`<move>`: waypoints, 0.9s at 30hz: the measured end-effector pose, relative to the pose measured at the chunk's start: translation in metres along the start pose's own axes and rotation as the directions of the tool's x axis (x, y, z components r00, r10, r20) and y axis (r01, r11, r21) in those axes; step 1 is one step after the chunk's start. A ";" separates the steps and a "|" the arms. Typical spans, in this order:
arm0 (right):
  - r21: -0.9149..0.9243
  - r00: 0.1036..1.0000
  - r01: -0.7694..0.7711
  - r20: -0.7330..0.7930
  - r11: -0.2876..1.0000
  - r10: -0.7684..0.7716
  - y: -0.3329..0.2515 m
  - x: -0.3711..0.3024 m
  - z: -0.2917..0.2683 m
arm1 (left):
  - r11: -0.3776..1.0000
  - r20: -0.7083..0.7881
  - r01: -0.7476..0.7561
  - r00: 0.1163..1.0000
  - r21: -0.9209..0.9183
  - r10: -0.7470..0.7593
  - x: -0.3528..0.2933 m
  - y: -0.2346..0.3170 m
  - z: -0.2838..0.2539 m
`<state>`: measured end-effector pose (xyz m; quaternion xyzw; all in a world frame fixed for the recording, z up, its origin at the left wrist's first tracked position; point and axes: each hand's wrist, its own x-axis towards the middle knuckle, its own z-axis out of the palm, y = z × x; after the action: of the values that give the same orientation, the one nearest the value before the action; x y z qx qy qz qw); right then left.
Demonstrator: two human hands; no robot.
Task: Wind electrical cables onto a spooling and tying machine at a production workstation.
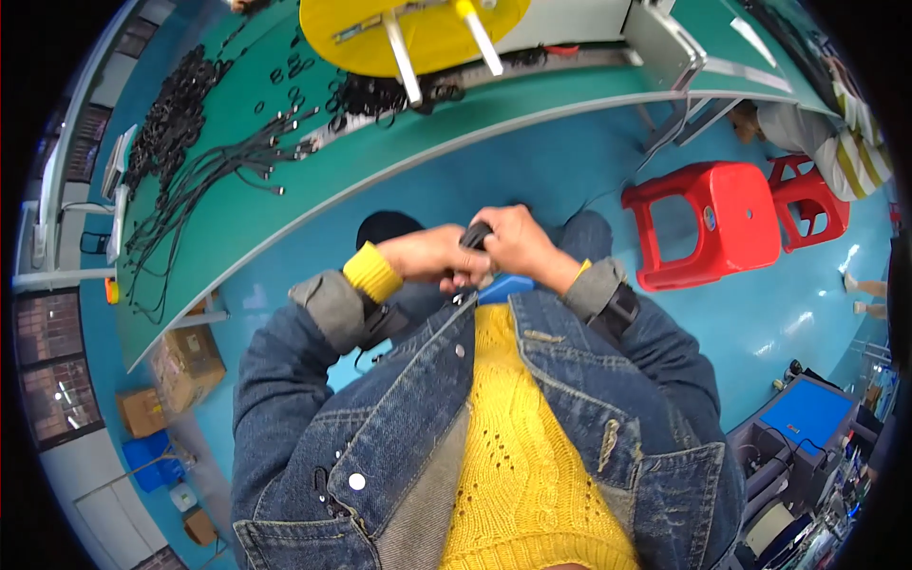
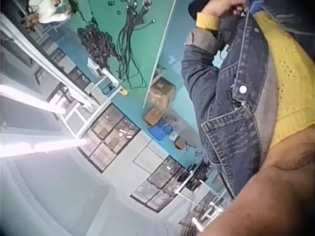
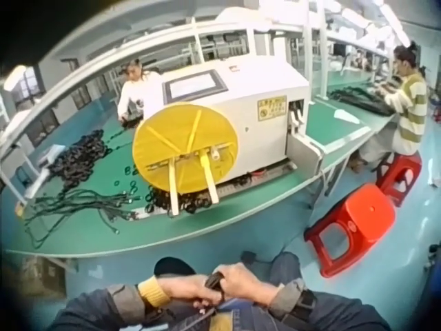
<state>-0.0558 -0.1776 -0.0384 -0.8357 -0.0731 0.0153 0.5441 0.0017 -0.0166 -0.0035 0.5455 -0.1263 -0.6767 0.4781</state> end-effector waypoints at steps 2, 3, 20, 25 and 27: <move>-0.065 0.997 0.076 -0.016 0.995 -0.077 0.003 -0.003 0.001 | 1.000 -0.001 -0.016 1.000 0.005 0.016 -0.005 0.003 0.006; -0.104 0.995 0.097 -0.005 0.990 -0.098 0.002 -0.004 0.002 | 1.000 -0.006 -0.016 1.000 -0.012 0.015 -0.006 0.004 0.010; -0.612 0.726 -0.166 -0.606 0.773 -0.324 0.005 0.126 -0.116 | 0.895 -0.380 -0.387 0.880 -0.222 0.286 -0.003 -0.009 0.012; -0.601 0.841 -0.182 -0.505 0.778 -0.194 0.014 0.143 -0.104 | 0.873 -0.404 -0.425 0.861 -0.239 0.309 -0.003 -0.011 0.014; -0.555 0.856 -0.033 -0.446 0.831 -0.263 0.013 0.135 -0.098 | 0.866 -0.409 -0.436 0.856 -0.244 0.316 -0.007 -0.014 0.013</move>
<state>0.0890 -0.2529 -0.0032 -0.9230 0.0184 -0.2590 0.2840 -0.0167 -0.0090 -0.0039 0.5353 -0.0288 -0.4698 0.7014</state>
